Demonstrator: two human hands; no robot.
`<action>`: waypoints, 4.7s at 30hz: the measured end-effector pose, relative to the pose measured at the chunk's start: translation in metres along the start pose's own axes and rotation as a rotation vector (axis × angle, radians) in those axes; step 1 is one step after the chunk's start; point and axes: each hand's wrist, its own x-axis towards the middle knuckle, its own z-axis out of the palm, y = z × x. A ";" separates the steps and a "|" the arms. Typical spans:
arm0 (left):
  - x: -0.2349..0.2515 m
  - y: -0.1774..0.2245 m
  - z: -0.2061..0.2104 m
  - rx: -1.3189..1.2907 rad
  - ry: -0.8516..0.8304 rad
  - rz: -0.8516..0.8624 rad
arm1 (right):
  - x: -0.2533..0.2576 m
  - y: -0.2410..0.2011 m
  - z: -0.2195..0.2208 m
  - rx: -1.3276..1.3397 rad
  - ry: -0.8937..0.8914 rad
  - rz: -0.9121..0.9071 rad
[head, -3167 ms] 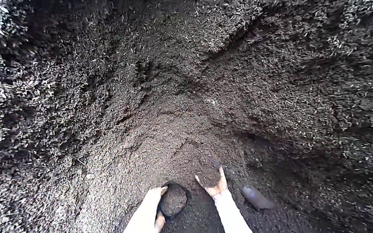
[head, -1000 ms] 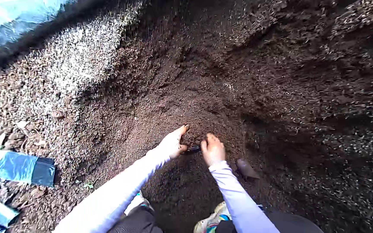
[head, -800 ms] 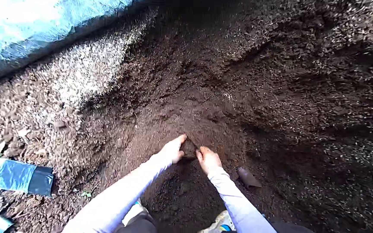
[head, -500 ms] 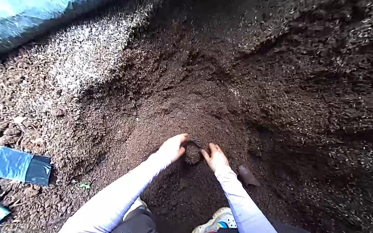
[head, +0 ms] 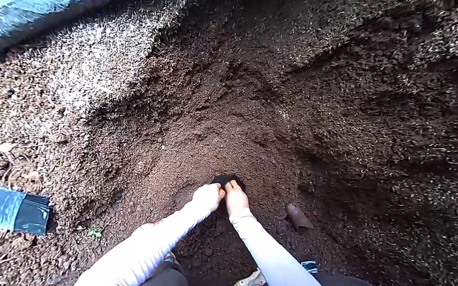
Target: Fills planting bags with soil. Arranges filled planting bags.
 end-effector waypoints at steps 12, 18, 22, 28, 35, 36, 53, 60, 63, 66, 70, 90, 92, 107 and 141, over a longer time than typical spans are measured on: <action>0.008 -0.019 -0.002 0.084 0.023 -0.057 | -0.009 0.045 -0.045 0.057 -0.183 0.203; -0.001 -0.004 -0.044 0.014 0.118 0.016 | 0.008 0.048 -0.080 0.234 -0.096 0.066; 0.014 -0.015 -0.038 0.106 0.016 -0.111 | 0.037 0.087 -0.027 1.123 -0.107 0.310; -0.005 -0.012 -0.030 0.128 0.202 -0.070 | 0.093 0.093 0.042 2.094 0.043 0.633; -0.011 -0.038 -0.005 0.018 0.534 0.381 | 0.173 0.059 0.035 2.396 0.283 0.580; -0.010 -0.037 -0.005 -0.007 0.504 0.396 | 0.180 0.053 0.027 2.402 0.295 0.567; 0.017 -0.014 -0.002 -0.147 0.205 0.274 | 0.050 0.057 -0.061 2.331 -0.225 -0.095; 0.004 -0.001 -0.012 -0.125 0.146 0.291 | -0.015 0.024 -0.063 2.029 0.008 0.153; -0.003 0.000 -0.013 -0.115 0.134 0.263 | -0.023 0.014 -0.061 1.760 0.171 0.149; -0.002 0.002 -0.012 -0.027 0.099 0.223 | -0.028 0.013 -0.061 1.208 0.139 0.076; 0.005 -0.004 -0.010 -0.094 0.158 0.283 | -0.017 -0.003 -0.045 0.277 0.111 -0.062; 0.012 -0.019 -0.016 0.060 -0.067 -0.016 | 0.017 0.044 -0.052 0.019 -0.274 0.133; -0.001 -0.010 -0.023 0.057 0.004 -0.003 | 0.004 0.034 -0.065 -0.071 -0.224 0.094; 0.000 -0.015 -0.006 -0.038 0.003 0.002 | 0.007 -0.005 -0.060 -0.085 -0.164 -0.127; 0.040 0.017 -0.008 0.041 0.147 -0.118 | 0.035 0.068 -0.062 0.285 -0.397 0.045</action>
